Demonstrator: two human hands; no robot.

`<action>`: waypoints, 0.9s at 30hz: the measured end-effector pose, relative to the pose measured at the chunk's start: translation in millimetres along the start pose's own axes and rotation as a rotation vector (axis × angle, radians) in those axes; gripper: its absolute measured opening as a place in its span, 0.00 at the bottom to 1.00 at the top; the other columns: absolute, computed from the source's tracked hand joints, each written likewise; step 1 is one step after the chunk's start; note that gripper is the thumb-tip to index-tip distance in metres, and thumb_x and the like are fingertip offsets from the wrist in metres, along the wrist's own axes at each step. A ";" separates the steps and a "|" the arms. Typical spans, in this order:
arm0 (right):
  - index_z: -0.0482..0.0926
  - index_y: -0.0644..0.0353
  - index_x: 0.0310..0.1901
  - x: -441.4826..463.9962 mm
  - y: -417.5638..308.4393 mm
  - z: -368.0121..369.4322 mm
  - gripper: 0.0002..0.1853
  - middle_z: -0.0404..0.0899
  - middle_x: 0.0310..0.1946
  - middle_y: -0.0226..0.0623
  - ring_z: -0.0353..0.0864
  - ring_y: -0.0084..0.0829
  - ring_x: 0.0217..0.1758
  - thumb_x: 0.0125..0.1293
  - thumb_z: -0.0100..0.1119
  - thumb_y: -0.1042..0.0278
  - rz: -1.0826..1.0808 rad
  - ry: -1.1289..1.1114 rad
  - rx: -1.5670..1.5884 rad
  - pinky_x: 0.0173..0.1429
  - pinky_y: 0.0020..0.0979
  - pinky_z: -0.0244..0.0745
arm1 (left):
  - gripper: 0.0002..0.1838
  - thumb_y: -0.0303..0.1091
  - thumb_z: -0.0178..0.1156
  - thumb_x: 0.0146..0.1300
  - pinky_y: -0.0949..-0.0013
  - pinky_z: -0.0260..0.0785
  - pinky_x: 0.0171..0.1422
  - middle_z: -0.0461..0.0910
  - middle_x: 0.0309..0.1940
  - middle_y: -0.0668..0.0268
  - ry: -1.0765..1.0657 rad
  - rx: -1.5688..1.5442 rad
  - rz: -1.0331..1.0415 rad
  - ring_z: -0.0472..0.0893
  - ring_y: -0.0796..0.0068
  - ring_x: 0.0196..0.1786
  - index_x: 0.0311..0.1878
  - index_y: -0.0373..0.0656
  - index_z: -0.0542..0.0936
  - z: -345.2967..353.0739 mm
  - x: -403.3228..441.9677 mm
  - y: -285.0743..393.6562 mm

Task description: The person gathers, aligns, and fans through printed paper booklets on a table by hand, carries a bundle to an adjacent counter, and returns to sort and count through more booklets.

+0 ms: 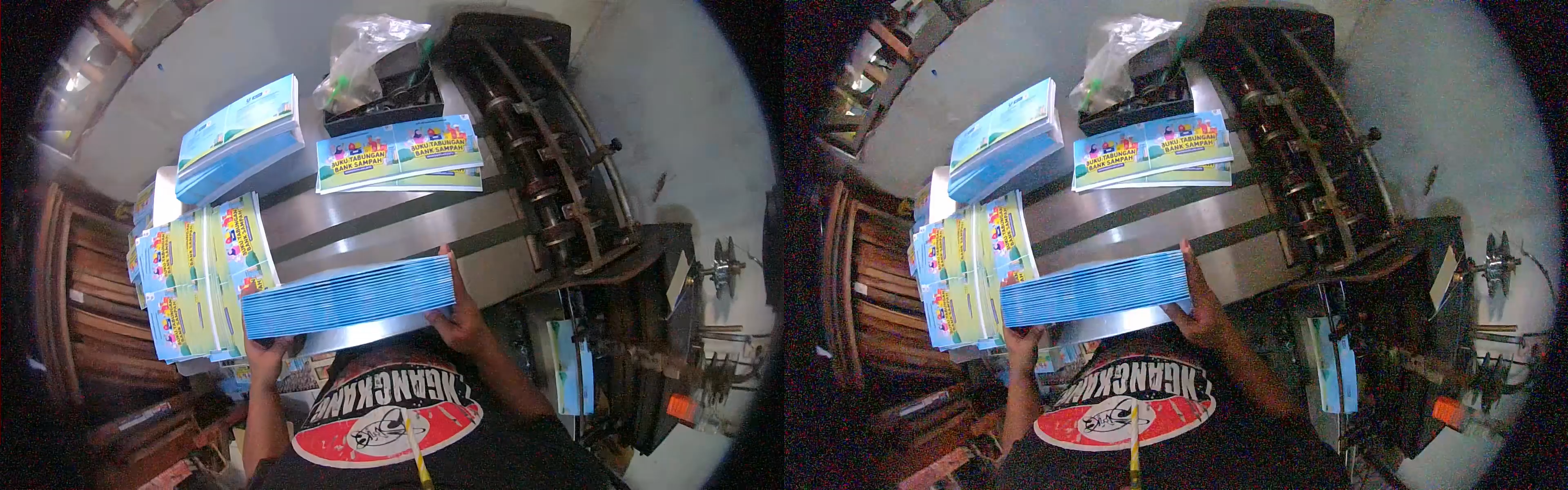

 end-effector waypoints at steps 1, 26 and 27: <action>0.35 0.58 0.76 -0.1 0.6 0.2 0.48 0.33 0.77 0.51 0.33 0.43 0.81 0.62 0.59 0.77 0.004 0.002 0.006 0.79 0.42 0.35 | 0.36 0.23 0.69 0.52 0.65 0.68 0.60 0.77 0.51 0.64 0.003 0.003 -0.001 0.77 0.71 0.50 0.64 0.38 0.65 -3.0 1.0 -3.6; 0.33 0.63 0.75 3.0 1.2 -7.3 0.57 0.38 0.76 0.54 0.45 0.49 0.78 0.57 0.70 0.67 -0.024 -0.072 -0.111 0.77 0.42 0.47 | 0.38 0.21 0.72 0.47 0.64 0.71 0.60 0.78 0.49 0.63 0.035 0.078 0.044 0.79 0.70 0.51 0.63 0.39 0.67 7.9 -1.0 9.7; 0.32 0.62 0.75 2.6 1.4 -6.7 0.57 0.35 0.77 0.54 0.41 0.47 0.79 0.56 0.69 0.71 -0.014 -0.071 -0.092 0.78 0.42 0.42 | 0.37 0.21 0.72 0.47 0.65 0.71 0.60 0.79 0.49 0.63 0.033 0.071 0.093 0.79 0.70 0.51 0.63 0.39 0.67 14.4 -0.4 18.1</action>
Point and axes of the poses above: each hand's wrist, its own x-axis towards the middle knuckle, its own z-axis out of the palm, y = z × x, the point moved 1 cm from there along x, towards the middle knuckle
